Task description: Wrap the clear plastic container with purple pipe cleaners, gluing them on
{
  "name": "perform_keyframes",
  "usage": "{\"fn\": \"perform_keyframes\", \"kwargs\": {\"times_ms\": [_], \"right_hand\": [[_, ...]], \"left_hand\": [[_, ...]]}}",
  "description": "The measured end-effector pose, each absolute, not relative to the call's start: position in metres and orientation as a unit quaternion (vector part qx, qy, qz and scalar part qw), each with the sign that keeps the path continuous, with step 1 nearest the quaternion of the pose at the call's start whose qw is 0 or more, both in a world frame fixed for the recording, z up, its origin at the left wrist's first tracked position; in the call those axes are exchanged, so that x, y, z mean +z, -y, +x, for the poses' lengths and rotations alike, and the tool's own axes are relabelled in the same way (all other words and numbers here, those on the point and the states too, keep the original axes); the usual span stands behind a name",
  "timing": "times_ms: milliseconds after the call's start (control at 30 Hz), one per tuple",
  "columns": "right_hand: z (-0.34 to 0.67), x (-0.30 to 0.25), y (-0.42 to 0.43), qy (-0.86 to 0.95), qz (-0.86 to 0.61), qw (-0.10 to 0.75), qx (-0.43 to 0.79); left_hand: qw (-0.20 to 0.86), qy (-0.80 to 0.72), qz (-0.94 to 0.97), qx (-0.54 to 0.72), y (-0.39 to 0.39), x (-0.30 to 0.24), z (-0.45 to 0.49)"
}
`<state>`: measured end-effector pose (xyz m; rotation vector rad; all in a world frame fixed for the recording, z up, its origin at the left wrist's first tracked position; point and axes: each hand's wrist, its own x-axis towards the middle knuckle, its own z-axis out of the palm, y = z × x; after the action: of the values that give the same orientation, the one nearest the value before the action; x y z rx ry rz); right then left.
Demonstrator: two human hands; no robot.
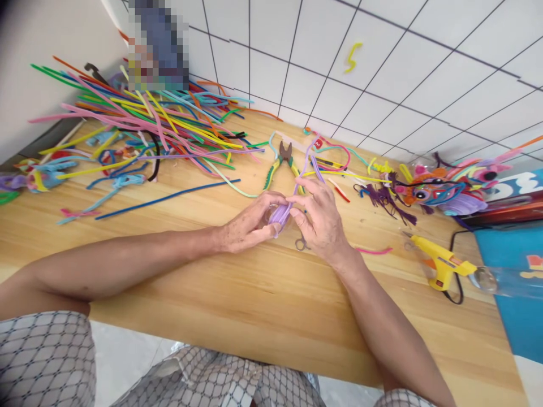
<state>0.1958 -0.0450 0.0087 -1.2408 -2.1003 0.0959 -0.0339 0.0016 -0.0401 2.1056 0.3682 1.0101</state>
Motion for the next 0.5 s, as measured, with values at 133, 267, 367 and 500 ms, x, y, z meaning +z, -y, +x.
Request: {"fn": "perform_keyframes", "kwargs": {"times_ms": [133,267,367,500], "right_hand": [[0.1972,0.0080,0.0424,0.797,-0.476,0.366,0.066],[0.1960,0.0069,0.0419,0.790,-0.481,0.369,0.092],[0.1944,0.0064,0.0424,0.787,-0.481,0.373,0.101],[0.1933,0.0058,0.0425,0.778,-0.489,0.375,0.126]], "left_hand": [[0.386,-0.156,0.822,0.388,-0.0008,-0.0393,-0.0336],[0.388,-0.155,0.822,0.387,-0.0008,-0.0388,-0.0339],[0.386,-0.153,0.822,0.390,-0.0009,-0.0390,-0.0338],[0.385,-0.145,0.819,0.400,-0.0010,-0.0388,-0.0333]]}}
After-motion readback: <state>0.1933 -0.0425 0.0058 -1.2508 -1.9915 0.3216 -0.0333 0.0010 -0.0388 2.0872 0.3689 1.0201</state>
